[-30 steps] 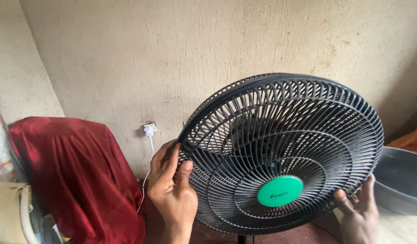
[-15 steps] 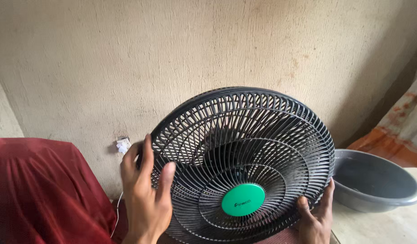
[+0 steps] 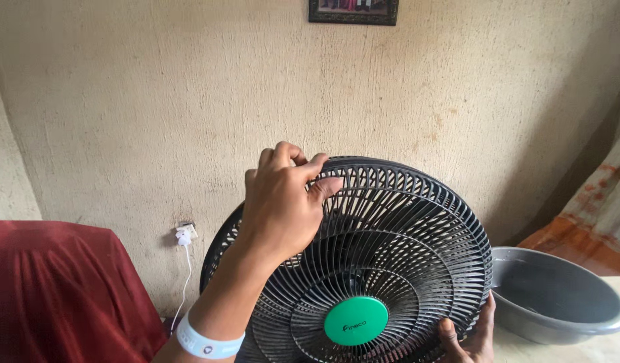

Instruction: The person uses a screwdriver to loosen the center nut on the rear of a standing fan guard, removes the fan blades, then reattaches the blades and tightens the nut, repositions the fan, and handles the front guard to finish reassembly.

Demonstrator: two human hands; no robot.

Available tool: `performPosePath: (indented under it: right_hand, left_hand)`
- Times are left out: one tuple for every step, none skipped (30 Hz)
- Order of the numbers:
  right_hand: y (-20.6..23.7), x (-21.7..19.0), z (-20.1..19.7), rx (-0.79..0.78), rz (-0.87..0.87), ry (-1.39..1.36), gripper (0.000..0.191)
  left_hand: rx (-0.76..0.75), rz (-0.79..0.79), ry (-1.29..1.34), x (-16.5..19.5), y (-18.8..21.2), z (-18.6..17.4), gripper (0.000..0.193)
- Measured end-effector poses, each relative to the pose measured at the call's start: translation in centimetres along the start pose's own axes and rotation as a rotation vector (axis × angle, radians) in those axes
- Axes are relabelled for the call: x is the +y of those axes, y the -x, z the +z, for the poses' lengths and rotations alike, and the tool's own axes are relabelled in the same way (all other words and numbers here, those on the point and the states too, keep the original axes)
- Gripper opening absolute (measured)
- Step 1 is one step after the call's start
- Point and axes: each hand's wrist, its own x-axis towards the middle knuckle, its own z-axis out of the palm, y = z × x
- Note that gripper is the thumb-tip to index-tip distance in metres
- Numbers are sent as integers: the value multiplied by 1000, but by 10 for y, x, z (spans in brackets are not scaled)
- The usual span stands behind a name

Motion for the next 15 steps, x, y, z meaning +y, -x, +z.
performPosePath:
  right_hand:
    - [-4, 2, -5, -50, -41, 42, 101]
    - [-10, 4, -9, -100, -85, 84, 102]
    - [-13, 8, -12, -151, -126, 126, 103]
    - [-13, 12, -13, -145, -137, 133, 104]
    - [-14, 16, -14, -141, -148, 140, 104]
    - [-14, 18, -14, -135, -158, 146, 105]
    - [-15, 20, -13, -121, -165, 120, 105]
    - [-15, 23, -12, -106, -172, 94, 105]
    - [-15, 24, -12, -93, -175, 72, 105]
    - [-14, 25, -12, -99, -170, 64, 104]
    - [-14, 23, -11, -102, -168, 59, 103]
    - [-15, 19, -12, -103, -167, 56, 103]
    - [-15, 13, -13, -105, -104, 59, 101]
    - [-13, 6, -14, -107, -35, 65, 99]
    - [-10, -2, -14, -108, 36, 74, 98]
  left_hand:
    - [1, -4, 19, 1, -3, 2, 42]
    - [5, -7, 38, 2, -6, 3, 41]
    - [23, 1, 36, 2, -8, 5, 40]
    - [40, 9, 34, 3, -9, 6, 39]
    - [57, 16, 33, 3, -10, 7, 38]
    - [63, 21, 40, 4, -10, 8, 37]
    - [70, 29, 46, 5, -11, 7, 36]
    - [77, 37, 54, 6, -12, 6, 35]
    - [56, 35, 52, 6, -13, 4, 36]
    - [31, 33, 54, 8, -11, 1, 36]
    - [8, 34, 59, 11, -11, 0, 37]
    - [-17, 90, 15, 17, -13, 2, 42]
    - [-45, 145, -30, 24, -16, 5, 49]
    - [-76, 196, -72, 32, -17, 10, 55]
    - [-130, 217, -111, 42, -20, 17, 58]
